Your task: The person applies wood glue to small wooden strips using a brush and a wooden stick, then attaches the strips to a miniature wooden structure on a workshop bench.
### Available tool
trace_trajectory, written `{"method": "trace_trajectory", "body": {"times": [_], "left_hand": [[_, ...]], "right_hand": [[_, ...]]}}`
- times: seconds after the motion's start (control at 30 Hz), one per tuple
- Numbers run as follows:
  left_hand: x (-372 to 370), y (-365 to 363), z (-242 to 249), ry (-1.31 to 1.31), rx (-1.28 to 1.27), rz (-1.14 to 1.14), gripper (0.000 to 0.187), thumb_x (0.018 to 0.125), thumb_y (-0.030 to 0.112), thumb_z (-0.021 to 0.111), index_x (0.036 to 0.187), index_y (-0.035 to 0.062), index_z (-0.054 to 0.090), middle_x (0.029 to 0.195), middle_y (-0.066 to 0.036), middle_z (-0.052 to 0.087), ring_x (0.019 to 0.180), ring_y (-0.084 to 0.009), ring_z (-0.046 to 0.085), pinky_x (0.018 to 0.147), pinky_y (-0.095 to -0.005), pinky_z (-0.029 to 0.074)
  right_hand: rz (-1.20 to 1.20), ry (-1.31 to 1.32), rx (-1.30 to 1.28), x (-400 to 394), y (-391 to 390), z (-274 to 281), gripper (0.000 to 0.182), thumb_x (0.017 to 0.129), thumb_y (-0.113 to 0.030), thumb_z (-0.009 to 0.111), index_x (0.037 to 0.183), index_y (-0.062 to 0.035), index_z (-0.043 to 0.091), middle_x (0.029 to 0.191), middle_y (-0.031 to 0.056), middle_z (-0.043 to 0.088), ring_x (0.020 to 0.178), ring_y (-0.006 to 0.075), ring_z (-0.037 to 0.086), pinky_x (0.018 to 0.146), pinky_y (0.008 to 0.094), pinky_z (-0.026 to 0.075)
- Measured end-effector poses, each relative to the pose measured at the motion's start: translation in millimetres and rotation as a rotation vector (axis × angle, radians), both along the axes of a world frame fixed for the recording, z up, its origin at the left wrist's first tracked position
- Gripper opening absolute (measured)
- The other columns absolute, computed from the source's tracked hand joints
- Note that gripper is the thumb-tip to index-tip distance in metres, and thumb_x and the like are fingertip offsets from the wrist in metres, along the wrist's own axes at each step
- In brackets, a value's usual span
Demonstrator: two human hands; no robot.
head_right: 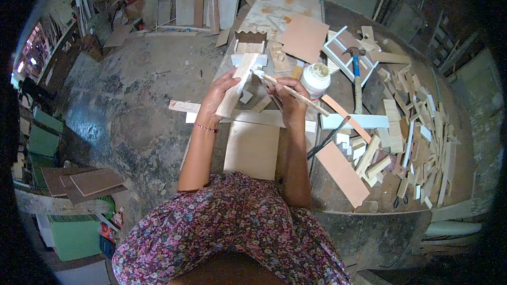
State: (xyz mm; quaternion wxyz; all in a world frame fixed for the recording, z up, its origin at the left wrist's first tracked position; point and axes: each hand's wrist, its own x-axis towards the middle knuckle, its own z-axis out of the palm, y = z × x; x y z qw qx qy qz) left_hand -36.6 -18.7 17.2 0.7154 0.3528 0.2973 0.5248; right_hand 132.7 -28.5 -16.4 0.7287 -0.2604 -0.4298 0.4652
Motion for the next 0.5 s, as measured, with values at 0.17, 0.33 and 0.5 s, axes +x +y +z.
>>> {"method": "trace_trajectory", "body": {"times": [0.17, 0.33, 0.5], "left_hand": [[0.9, -1.3, 0.1, -0.060, -0.021, -0.003, 0.039, 0.075, 0.003, 0.047, 0.113, -0.0021, 0.041, 0.093, -0.010, 0.055, 0.078, -0.0151, 0.056, 0.067, -0.0249, 0.047], [0.8, 0.4, -2.7, -0.079, -0.008, -0.008, 0.039, 0.075, 0.003, 0.046, 0.113, -0.0026, 0.040, 0.094, -0.011, 0.054, 0.080, -0.0155, 0.056, 0.068, -0.0254, 0.047], [1.1, -1.7, -0.1, -0.039, 0.011, -0.007, 0.040, 0.074, 0.005, 0.048, 0.113, -0.0028, 0.040, 0.093, -0.011, 0.055, 0.080, -0.0153, 0.055, 0.070, -0.0252, 0.047]], "right_hand": [[0.043, 0.001, -0.050, 1.4, -1.8, -5.1, 0.012, 0.075, -0.006, 0.056, 0.082, 0.0030, 0.051, 0.078, 0.0107, 0.055, 0.064, 0.0168, 0.057, 0.061, 0.0279, 0.049], [0.113, -0.040, 0.012, 3.0, -5.9, -0.9, 0.012, 0.074, -0.005, 0.057, 0.081, 0.0029, 0.052, 0.078, 0.0098, 0.055, 0.064, 0.0168, 0.057, 0.061, 0.0274, 0.049], [0.058, 0.031, -0.039, 1.8, -3.7, -0.7, 0.011, 0.073, -0.004, 0.058, 0.078, 0.0031, 0.052, 0.077, 0.0097, 0.055, 0.063, 0.0165, 0.057, 0.060, 0.0272, 0.049]]}}
